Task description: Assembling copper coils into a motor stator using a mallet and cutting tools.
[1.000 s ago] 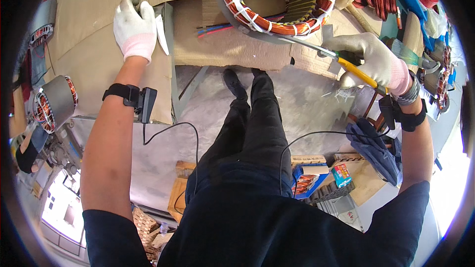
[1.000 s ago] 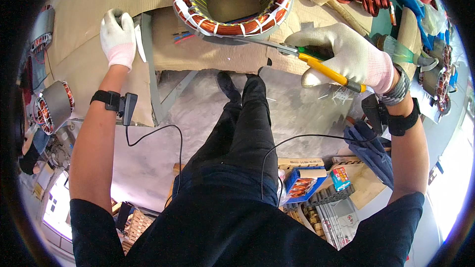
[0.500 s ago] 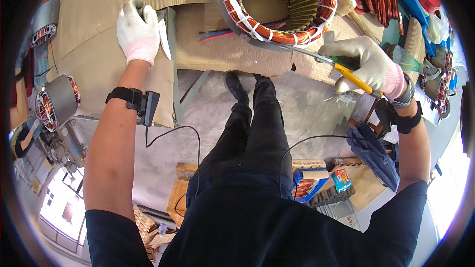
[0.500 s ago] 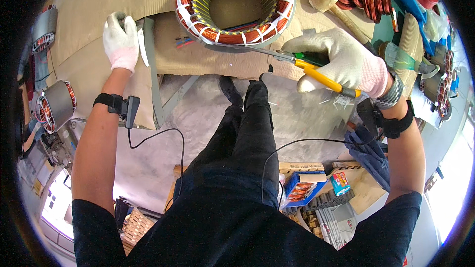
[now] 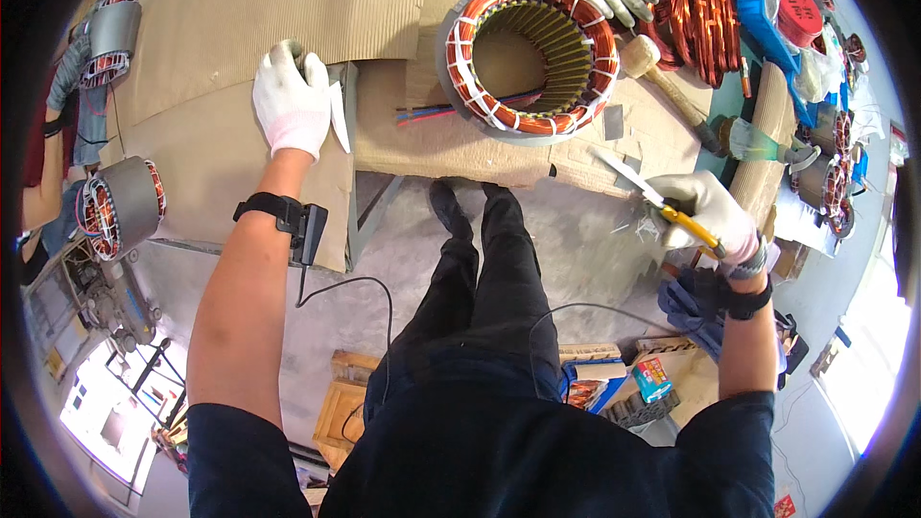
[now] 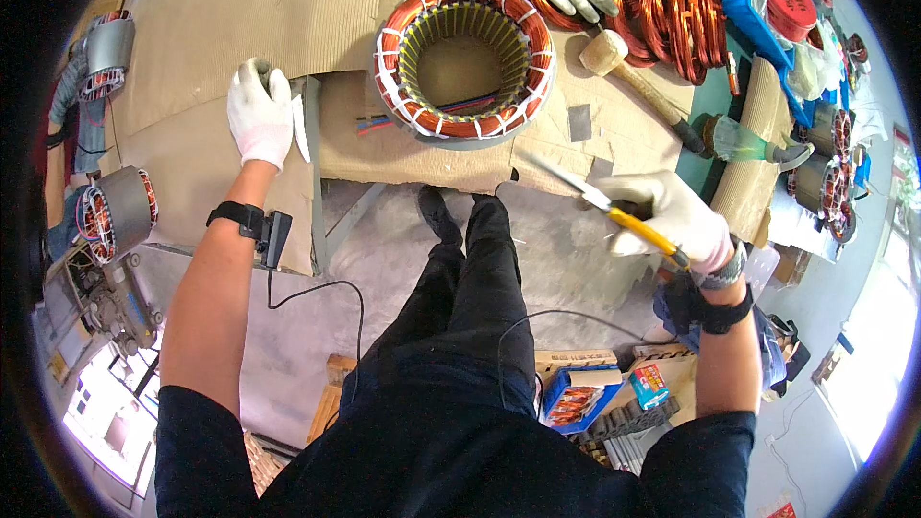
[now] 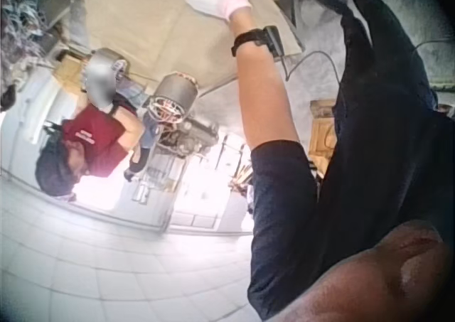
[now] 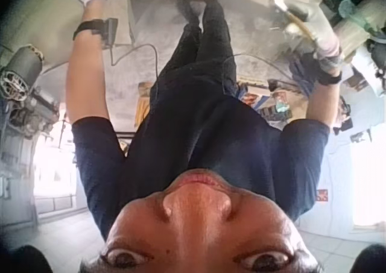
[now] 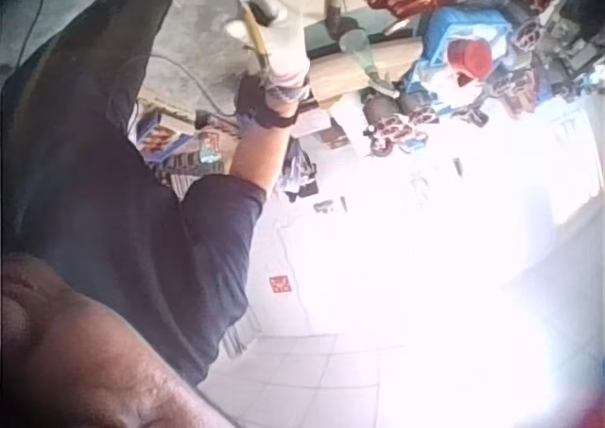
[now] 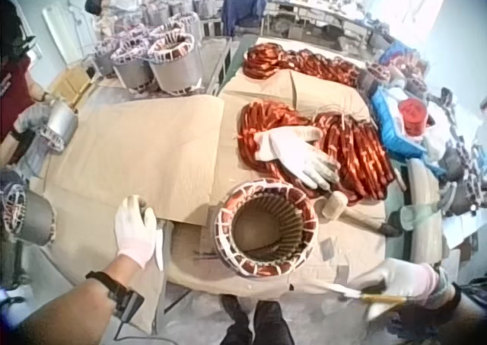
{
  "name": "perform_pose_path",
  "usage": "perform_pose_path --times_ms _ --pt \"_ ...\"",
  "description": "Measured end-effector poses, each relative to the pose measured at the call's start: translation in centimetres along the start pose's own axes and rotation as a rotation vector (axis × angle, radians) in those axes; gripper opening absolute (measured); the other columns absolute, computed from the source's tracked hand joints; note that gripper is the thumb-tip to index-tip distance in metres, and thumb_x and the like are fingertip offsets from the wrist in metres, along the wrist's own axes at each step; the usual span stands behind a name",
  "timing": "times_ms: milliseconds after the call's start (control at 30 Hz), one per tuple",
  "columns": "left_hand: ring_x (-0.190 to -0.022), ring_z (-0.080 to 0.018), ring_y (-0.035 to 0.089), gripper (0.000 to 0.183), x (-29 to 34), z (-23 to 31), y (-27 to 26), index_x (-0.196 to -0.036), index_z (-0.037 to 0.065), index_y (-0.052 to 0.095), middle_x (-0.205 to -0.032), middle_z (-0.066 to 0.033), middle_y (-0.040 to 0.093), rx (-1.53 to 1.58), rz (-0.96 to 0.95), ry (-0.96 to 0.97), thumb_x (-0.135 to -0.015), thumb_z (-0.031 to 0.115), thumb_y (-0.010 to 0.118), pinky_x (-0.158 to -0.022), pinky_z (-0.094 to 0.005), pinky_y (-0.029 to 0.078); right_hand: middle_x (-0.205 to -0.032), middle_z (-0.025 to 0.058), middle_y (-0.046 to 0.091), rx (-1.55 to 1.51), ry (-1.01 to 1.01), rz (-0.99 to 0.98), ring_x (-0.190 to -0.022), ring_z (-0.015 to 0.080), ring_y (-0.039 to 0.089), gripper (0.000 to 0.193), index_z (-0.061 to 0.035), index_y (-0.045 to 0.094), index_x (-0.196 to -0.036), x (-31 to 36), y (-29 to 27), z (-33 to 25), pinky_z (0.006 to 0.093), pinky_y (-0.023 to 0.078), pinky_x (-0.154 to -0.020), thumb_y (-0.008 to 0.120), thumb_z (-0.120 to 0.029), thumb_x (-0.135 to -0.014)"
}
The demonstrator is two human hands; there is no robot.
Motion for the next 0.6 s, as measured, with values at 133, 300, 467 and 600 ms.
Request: perform_pose_path --times_ms 133,300,467,600 --pt "-0.101 -0.0406 0.062 0.028 0.0 0.4 0.5 -0.112 0.0 0.059 -0.106 -0.0217 0.065 0.0 -0.019 -0.009 -0.095 0.023 0.059 -0.09 -0.0505 0.049 -0.088 -0.004 0.06 -0.094 0.237 0.432 -0.069 0.0098 0.053 0.055 0.0024 0.066 -0.128 2.2 -1.3 5.4 0.0271 0.048 -0.065 0.084 -0.021 -0.082" --pt "-0.099 -0.0404 0.063 0.026 -0.2 0.7 0.1 -0.109 0.003 0.062 -0.104 -0.0214 0.065 -0.008 0.03 0.012 -0.092 0.023 0.063 -0.088 -0.0505 0.051 -0.108 0.0212 0.07 0.884 0.141 0.827 -0.098 0.0416 0.067 0.053 -0.0089 0.059 -0.136 -1.4 -3.3 4.7 0.0448 0.055 -0.083 0.071 -0.017 -0.085" --pt "-0.103 -0.0275 0.064 0.033 0.8 -2.1 -3.5 -0.123 0.001 0.059 -0.109 -0.013 0.067 0.426 -0.063 -0.204 -0.1 0.025 0.06 -0.091 -0.0411 0.05 -0.122 0.0166 0.07 0.524 -0.398 1.012 -0.106 0.0259 0.07 0.056 -0.0019 0.062 -0.136 4.4 0.6 -11.5 0.0348 0.054 -0.092 0.073 -0.009 -0.081" --pt "-0.106 -0.0199 0.065 0.043 0.1 11.5 -19.0 -0.14 -0.001 0.048 -0.123 -0.0144 0.065 1.166 0.039 -0.013 -0.101 0.01 0.06 -0.103 -0.034 0.048 -0.132 0.029 0.062 0.386 -0.647 1.116 -0.108 0.0391 0.068 0.066 0.0064 0.053 -0.14 17.6 -0.5 -18.2 0.0492 0.054 -0.093 0.056 -0.04 -0.094"
Point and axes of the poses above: each hand's wrist, its own x-axis away from the middle knuckle, its own y-axis out of the palm, z = x × y, the point moved 8 cm from there along -x, towards the middle knuckle
